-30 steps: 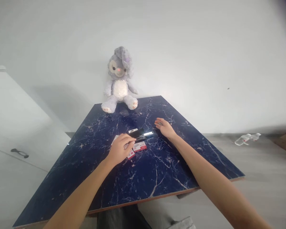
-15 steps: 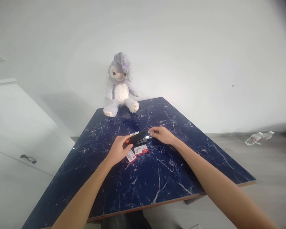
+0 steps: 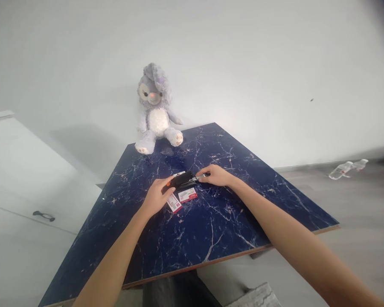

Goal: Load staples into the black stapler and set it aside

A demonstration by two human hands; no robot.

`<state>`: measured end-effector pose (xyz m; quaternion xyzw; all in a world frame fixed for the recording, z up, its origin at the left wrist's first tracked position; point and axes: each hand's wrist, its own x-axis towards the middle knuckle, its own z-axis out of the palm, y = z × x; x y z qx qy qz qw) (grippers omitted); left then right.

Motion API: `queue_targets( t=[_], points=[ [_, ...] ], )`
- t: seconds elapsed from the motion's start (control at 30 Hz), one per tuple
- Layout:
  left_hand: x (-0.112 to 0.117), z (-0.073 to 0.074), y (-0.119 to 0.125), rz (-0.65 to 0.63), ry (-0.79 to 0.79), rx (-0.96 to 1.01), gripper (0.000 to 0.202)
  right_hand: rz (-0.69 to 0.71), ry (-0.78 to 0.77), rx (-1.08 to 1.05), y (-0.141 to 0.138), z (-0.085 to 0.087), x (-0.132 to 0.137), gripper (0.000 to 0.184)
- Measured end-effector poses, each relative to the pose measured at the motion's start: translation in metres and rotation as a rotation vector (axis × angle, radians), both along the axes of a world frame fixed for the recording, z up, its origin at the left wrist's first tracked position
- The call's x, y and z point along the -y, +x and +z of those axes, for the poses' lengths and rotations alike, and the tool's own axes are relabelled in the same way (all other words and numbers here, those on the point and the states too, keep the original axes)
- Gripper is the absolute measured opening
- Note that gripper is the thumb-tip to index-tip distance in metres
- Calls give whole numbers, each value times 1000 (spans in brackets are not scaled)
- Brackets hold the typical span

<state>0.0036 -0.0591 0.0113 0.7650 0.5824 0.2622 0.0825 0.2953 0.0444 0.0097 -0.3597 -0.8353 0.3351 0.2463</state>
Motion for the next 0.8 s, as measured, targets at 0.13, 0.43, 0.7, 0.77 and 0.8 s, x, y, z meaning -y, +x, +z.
queue_targets(
  t=[0.13, 0.43, 0.7, 0.77, 0.8],
  points=[
    [1, 3, 2, 16, -16, 3, 47, -18, -1, 38, -2, 2, 3, 24],
    [3, 2, 2, 29, -1, -48, 50, -229, 147, 125, -4, 9, 12, 27],
    [1, 4, -1, 126, -56, -66, 56, -383, 176, 140, -14, 18, 28, 44],
    [2, 7, 2, 121, -54, -65, 53, -329, 156, 87, -20, 19, 36, 43],
    [3, 9, 3, 114, -48, -62, 52, -302, 142, 64, -23, 19, 40, 42]
  ],
)
